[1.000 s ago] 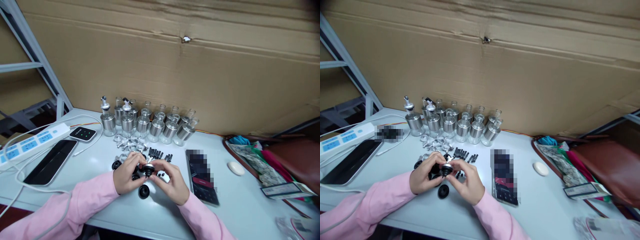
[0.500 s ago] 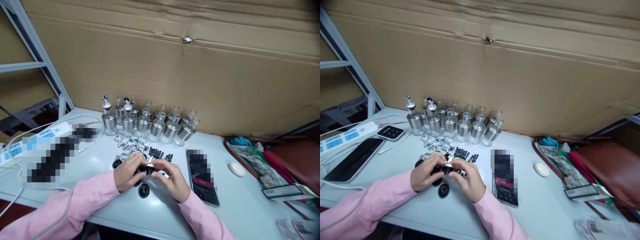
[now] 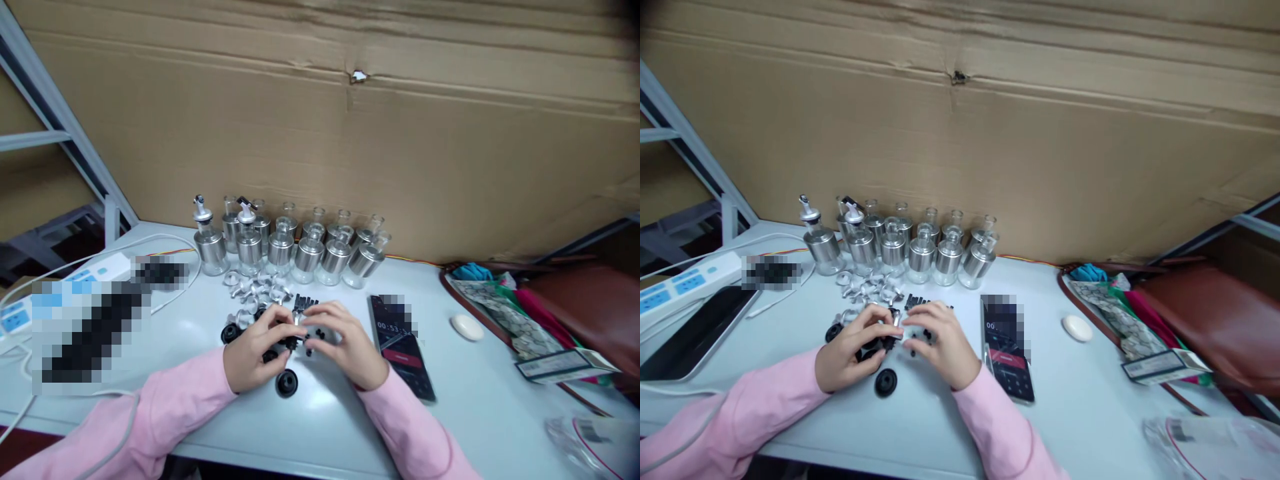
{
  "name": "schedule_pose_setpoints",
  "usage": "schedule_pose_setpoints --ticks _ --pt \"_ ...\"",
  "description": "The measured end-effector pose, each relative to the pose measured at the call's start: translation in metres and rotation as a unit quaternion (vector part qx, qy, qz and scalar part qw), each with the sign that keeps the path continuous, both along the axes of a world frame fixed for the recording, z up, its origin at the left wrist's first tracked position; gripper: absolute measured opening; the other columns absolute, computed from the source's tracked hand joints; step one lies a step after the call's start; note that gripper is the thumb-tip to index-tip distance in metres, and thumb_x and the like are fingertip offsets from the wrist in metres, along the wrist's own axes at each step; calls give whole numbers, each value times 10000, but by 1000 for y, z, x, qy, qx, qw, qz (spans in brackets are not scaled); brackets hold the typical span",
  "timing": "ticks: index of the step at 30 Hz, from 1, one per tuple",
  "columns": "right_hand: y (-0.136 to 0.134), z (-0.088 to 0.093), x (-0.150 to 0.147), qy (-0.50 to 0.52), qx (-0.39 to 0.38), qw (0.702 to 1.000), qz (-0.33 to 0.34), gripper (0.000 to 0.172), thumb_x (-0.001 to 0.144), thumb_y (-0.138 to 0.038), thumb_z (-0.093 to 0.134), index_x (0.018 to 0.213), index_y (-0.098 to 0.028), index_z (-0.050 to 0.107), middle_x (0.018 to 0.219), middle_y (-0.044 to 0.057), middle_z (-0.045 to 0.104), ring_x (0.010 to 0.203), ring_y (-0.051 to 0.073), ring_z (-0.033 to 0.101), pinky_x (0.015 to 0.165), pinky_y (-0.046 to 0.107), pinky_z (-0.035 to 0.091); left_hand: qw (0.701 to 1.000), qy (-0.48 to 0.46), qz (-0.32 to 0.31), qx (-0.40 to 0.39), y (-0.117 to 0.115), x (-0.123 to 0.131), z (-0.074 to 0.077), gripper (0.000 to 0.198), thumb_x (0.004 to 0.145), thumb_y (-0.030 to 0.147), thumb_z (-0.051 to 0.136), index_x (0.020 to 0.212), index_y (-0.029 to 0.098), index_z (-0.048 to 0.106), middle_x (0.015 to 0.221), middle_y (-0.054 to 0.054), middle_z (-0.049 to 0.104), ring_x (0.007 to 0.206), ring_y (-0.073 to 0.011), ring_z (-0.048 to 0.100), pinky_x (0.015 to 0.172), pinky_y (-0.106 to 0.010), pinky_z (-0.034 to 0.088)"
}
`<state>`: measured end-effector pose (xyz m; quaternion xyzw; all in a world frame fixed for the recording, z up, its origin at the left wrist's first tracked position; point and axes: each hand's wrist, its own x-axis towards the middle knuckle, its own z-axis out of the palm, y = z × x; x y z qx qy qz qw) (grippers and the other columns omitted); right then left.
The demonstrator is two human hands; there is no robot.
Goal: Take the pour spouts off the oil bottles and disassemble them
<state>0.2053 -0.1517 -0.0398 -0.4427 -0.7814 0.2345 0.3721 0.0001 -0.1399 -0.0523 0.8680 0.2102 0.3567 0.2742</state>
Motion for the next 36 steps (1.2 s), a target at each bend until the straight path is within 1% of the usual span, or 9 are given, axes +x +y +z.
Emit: schedule_pose_setpoints --ticks 4,6,16,20,23,25,28,31,36 --pt "12 2 33 -111 -9 978 -179 151 768 -175 543 876 -204 645 836 59 624 845 230 535 785 392 400 998 23 56 11 0 1 -2 402 731 13 419 1072 195 531 1049 -79 368 935 -165 466 807 -296 453" --pt "15 -2 41 -152 -40 964 -214 174 772 -154 496 850 -187 648 794 56 614 819 222 533 765 369 398 997 36 68 10 1 1 -4 385 752 5 393 1047 197 547 1092 -86 358 962 -168 471 818 -293 453" --pt "12 -13 37 -229 -112 943 -214 118 726 -247 572 778 -216 673 737 29 597 781 204 531 714 311 370 997 57 47 19 1 2 -5 384 752 8 401 1055 201 540 1025 -71 408 932 -158 477 787 -276 446" --pt "12 -11 37 -226 -76 946 -220 131 737 -217 534 728 -210 665 753 43 578 793 206 528 710 312 373 998 28 40 27 0 3 -2 376 737 -18 390 1017 185 539 990 -66 400 899 -140 477 769 -249 452" --pt "11 -3 35 -141 -33 960 -241 131 759 -229 496 711 -187 610 805 57 570 813 204 529 750 326 385 998 15 38 48 -2 3 -1 394 707 -44 376 977 190 542 990 -64 393 889 -141 473 774 -259 449" --pt "10 4 32 -44 -41 974 -220 122 773 -271 495 724 -188 569 865 64 588 839 203 540 749 326 395 997 15 47 54 -3 3 -1 384 701 -45 371 955 190 537 1026 -69 383 844 -129 476 767 -264 448" --pt "4 12 22 121 -139 978 -98 153 788 -335 514 737 -193 535 917 66 628 877 197 570 761 322 412 996 19 71 44 -4 3 -1 350 707 -32 360 939 185 508 1070 -75 383 857 -133 481 783 -269 440" --pt "-3 13 7 236 -238 942 17 175 797 -362 537 763 -190 534 878 59 653 866 181 588 788 319 420 995 37 92 24 -5 1 -1 340 692 -29 333 915 184 475 1010 -64 407 949 -165 453 824 -293 419" --pt "-9 5 -13 326 -284 898 81 198 800 -386 558 805 -190 534 897 48 647 810 143 584 709 271 434 995 62 79 -17 -7 -4 2 296 648 7 312 861 181 422 959 -57 386 896 -170 427 770 -298 415"
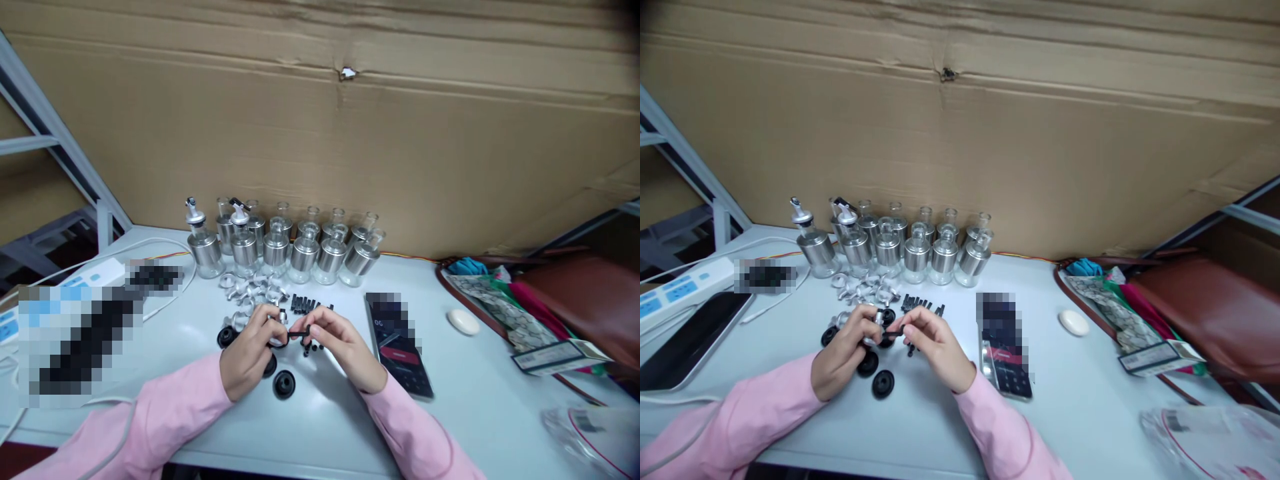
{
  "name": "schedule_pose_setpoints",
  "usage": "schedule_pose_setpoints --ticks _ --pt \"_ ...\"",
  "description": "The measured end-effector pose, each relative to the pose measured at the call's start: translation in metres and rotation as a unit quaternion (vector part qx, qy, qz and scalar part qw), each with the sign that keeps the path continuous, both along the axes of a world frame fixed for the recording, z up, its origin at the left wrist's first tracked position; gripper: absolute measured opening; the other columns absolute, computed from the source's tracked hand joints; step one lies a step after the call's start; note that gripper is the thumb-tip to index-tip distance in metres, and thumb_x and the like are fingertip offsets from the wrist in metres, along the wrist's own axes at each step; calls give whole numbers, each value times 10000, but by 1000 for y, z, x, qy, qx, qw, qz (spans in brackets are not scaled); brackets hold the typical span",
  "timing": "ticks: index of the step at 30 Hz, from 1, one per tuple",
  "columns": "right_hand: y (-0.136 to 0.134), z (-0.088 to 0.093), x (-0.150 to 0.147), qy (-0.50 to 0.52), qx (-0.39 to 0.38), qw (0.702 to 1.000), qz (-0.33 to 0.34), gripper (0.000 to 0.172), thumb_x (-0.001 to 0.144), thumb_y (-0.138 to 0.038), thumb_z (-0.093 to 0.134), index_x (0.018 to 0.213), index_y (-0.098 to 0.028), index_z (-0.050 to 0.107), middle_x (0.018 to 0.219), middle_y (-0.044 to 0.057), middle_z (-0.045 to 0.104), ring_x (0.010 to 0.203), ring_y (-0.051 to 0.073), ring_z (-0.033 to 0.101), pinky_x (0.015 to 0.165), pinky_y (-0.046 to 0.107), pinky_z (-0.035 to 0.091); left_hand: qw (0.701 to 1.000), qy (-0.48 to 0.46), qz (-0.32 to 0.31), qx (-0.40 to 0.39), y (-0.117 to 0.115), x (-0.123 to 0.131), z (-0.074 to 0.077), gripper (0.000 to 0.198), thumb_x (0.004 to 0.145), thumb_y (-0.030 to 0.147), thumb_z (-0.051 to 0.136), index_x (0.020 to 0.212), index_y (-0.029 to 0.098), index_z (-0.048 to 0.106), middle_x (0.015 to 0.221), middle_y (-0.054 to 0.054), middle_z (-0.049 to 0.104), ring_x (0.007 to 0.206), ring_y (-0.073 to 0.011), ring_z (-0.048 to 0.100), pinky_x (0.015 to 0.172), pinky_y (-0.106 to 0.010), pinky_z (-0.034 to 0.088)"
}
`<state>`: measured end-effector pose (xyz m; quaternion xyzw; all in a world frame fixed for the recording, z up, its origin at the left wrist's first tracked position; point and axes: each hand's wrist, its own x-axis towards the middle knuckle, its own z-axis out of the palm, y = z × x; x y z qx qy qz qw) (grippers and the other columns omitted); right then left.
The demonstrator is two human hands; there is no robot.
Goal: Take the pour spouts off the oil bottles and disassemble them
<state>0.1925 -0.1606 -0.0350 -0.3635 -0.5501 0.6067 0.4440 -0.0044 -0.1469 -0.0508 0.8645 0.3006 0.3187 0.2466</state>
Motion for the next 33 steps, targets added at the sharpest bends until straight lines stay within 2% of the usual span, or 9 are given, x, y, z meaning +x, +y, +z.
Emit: schedule_pose_setpoints --ticks 4,7,10,21,24,29,33 --pt "-1 -4 -3 48 -31 998 17 217 785 -393 581 802 -182 535 871 49 647 795 144 592 703 276 450 1000 -5 -17 11 -1 1 -1 246 668 110 380 904 172 412 978 -75 382 919 -202 412 758 -329 412" --pt "-2 -3 -5 65 -41 997 30 219 780 -392 588 799 -180 539 850 47 650 800 150 596 709 285 462 999 -7 15 46 0 5 -4 107 782 193 413 887 173 424 923 -68 403 920 -210 408 759 -333 406" --pt "-3 -3 -7 45 -26 998 24 216 789 -393 576 806 -179 557 853 44 651 791 139 593 721 274 462 996 -11 40 76 2 7 -7 32 849 195 398 858 180 424 882 -52 414 901 -192 416 750 -311 404" --pt "-5 -6 -11 60 -33 998 -15 214 744 -375 633 820 -186 570 787 30 675 678 128 630 691 275 495 992 -17 66 108 3 7 -12 80 889 243 383 868 184 433 884 -47 403 902 -186 422 750 -301 410" --pt "-7 -7 -13 42 -19 998 -51 218 673 -301 705 818 -201 577 810 20 678 726 136 638 706 270 498 993 -12 65 97 5 7 -13 67 886 225 394 861 180 438 898 -47 409 892 -176 430 758 -291 410" --pt "-8 -10 -15 -58 59 985 -150 132 711 -271 658 821 -199 646 794 36 644 752 149 609 645 253 500 996 0 56 73 7 7 -14 68 880 219 405 853 179 454 917 -55 427 907 -180 438 763 -295 421" --pt "-8 -11 -14 -78 83 981 -156 197 678 -245 686 865 -210 636 742 16 644 682 135 608 651 259 512 996 -3 51 69 7 7 -13 80 882 227 404 856 178 462 928 -60 428 913 -181 442 769 -300 426"
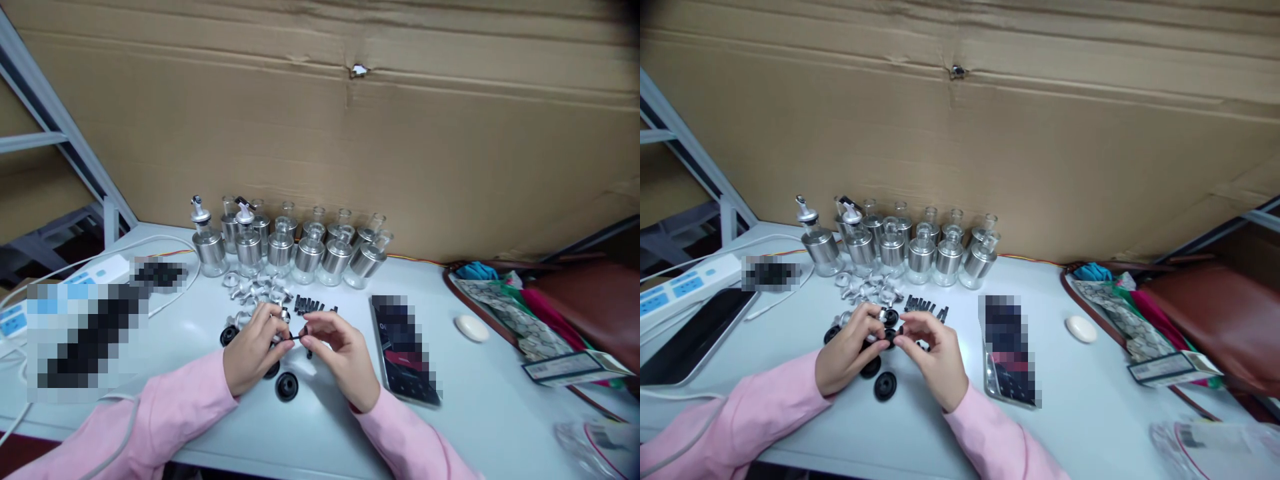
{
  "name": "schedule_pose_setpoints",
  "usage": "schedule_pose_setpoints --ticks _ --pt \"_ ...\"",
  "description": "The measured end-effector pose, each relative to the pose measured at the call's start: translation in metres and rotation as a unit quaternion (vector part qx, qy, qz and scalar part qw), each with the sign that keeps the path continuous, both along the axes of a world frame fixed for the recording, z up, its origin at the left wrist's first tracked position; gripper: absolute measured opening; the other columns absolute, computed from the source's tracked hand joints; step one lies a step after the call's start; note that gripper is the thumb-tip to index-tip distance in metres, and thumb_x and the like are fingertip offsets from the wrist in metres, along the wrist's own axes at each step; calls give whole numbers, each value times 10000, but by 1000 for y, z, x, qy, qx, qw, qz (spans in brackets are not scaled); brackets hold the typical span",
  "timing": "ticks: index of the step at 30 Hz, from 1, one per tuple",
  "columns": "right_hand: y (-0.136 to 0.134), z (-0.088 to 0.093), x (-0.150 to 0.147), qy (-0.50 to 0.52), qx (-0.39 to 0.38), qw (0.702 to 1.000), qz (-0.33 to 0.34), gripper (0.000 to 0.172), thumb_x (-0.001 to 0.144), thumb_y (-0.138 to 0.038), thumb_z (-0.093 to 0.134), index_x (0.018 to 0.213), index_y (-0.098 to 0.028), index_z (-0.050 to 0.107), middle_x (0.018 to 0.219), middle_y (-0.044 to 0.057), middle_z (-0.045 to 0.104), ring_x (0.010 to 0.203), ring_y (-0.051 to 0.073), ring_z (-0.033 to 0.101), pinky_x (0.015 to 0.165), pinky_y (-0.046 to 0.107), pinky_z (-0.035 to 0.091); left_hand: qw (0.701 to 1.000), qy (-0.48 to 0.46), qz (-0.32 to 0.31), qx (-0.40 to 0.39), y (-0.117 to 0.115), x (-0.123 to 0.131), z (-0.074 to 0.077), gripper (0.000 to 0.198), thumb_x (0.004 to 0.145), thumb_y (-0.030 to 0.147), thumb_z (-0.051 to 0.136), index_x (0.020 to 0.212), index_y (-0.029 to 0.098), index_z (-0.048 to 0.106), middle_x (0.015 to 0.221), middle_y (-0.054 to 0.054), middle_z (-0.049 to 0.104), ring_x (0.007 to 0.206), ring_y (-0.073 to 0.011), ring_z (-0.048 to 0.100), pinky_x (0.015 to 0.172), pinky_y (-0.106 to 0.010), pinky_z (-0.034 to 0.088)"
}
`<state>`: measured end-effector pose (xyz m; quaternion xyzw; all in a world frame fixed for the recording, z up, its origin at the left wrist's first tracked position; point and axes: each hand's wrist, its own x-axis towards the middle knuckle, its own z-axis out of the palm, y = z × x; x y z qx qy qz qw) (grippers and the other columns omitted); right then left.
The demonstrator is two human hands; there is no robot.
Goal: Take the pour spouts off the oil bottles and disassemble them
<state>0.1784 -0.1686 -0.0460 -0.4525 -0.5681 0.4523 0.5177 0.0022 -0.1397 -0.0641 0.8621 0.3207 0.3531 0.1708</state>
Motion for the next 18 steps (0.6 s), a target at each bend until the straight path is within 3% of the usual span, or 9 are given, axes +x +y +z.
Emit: schedule_pose_setpoints --ticks 9,14,18 --pt "-3 1 -1 -6 30 999 -44 115 653 -256 715 714 -192 640 682 30 681 632 151 632 619 265 514 1000 0 -29 7 -2 0 5 72 847 163 410 902 179 453 962 -73 436 937 -188 448 795 -322 423" --pt "0 4 3 39 0 997 -67 97 631 -229 722 717 -206 682 703 26 696 652 148 641 620 257 522 996 -60 -63 27 -2 2 6 283 821 110 447 1075 202 362 1016 -88 497 955 -183 490 811 -338 436" --pt "4 7 5 74 -39 995 -56 134 614 -261 728 735 -208 704 679 22 694 597 136 624 582 258 520 998 -50 -38 16 -1 0 3 497 795 161 516 1227 199 273 1032 -95 537 1004 -203 519 837 -345 448"
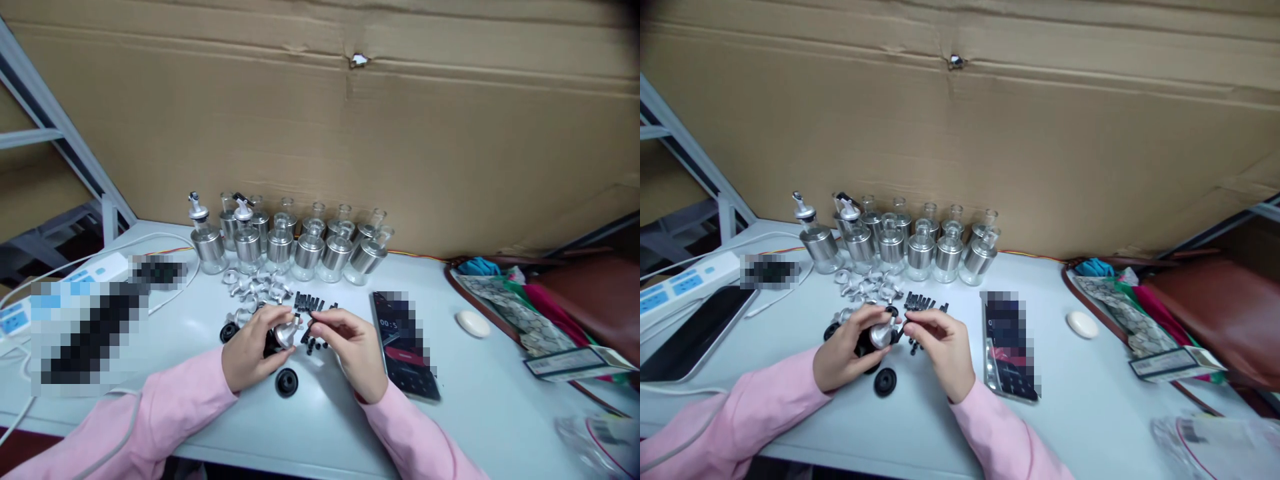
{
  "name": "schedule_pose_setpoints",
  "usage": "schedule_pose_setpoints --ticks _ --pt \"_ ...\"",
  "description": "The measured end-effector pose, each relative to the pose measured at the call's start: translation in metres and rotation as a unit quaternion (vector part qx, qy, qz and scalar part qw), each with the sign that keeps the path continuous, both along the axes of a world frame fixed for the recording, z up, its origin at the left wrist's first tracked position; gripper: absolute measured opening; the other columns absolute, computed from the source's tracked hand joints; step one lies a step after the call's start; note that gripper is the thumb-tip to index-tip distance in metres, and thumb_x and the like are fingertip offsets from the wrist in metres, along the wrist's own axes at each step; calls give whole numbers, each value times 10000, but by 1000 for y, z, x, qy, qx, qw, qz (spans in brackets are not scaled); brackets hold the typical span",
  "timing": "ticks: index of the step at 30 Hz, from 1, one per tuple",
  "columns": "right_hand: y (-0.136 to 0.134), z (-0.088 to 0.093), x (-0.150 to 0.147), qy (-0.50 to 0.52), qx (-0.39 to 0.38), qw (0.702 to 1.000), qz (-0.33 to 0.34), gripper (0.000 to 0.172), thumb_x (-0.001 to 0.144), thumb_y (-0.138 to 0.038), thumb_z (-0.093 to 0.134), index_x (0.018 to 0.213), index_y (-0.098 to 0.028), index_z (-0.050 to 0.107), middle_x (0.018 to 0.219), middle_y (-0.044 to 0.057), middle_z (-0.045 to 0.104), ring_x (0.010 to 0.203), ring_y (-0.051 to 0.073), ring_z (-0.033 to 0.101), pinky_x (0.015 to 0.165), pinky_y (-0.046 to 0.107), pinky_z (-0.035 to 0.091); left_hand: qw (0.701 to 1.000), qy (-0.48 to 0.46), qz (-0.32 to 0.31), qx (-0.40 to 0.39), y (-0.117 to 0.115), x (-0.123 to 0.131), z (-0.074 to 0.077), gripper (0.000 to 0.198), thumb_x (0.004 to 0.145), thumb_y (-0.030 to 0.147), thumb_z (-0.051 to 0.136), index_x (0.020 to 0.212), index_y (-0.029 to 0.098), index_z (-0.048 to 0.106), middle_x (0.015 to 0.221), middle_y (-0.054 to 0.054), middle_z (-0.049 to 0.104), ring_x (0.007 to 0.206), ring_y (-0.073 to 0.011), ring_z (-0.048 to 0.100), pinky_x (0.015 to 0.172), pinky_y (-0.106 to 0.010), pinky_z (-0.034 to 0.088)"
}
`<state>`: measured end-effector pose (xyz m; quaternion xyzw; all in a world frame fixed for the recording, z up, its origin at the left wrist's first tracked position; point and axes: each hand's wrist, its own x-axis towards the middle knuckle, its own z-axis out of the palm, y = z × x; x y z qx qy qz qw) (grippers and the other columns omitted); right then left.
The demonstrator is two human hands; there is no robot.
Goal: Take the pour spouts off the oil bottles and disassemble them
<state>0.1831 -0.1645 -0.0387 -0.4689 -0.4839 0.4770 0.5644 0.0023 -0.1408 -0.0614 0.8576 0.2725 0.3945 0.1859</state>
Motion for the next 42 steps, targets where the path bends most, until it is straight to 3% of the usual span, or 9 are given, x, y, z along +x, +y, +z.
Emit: schedule_pose_setpoints --ticks 5,14,18,25,37,42 --pt "3 0 1 31 -47 997 53 159 612 -296 730 734 -197 704 588 0 663 545 120 601 573 253 511 998 59 8 3 -1 -1 3 530 746 77 467 1242 200 329 1002 -82 542 976 -199 520 818 -334 464" --pt "3 -3 2 64 -89 988 111 174 613 -255 729 773 -196 695 611 -22 659 554 96 596 592 227 491 998 39 -42 -6 0 -1 2 529 719 65 468 1222 187 359 979 -82 493 940 -187 491 794 -309 473" --pt "4 -1 3 45 -80 991 100 143 598 -255 737 729 -204 715 675 -4 684 615 111 605 630 239 492 997 34 -55 -28 0 -1 0 528 725 73 473 1224 186 343 988 -87 477 945 -190 482 787 -318 473" --pt "4 -2 4 40 -77 990 110 171 634 -302 717 773 -203 724 546 -18 638 534 97 560 587 236 468 997 42 -58 -15 0 -1 -2 535 747 105 485 1245 181 305 997 -92 492 950 -200 485 802 -334 463" --pt "2 -2 1 66 -112 986 100 213 591 -291 752 762 -181 686 590 -16 655 537 95 585 566 220 469 996 81 -48 2 2 -1 -3 501 864 249 451 1318 197 244 1000 -95 531 916 -204 494 803 -339 437" --pt "3 -2 1 56 -93 992 69 220 611 -307 742 785 -185 685 610 -23 641 565 91 581 594 221 474 996 72 -59 -1 4 -2 0 514 888 236 403 1354 203 189 1028 -104 540 968 -216 482 822 -344 432"
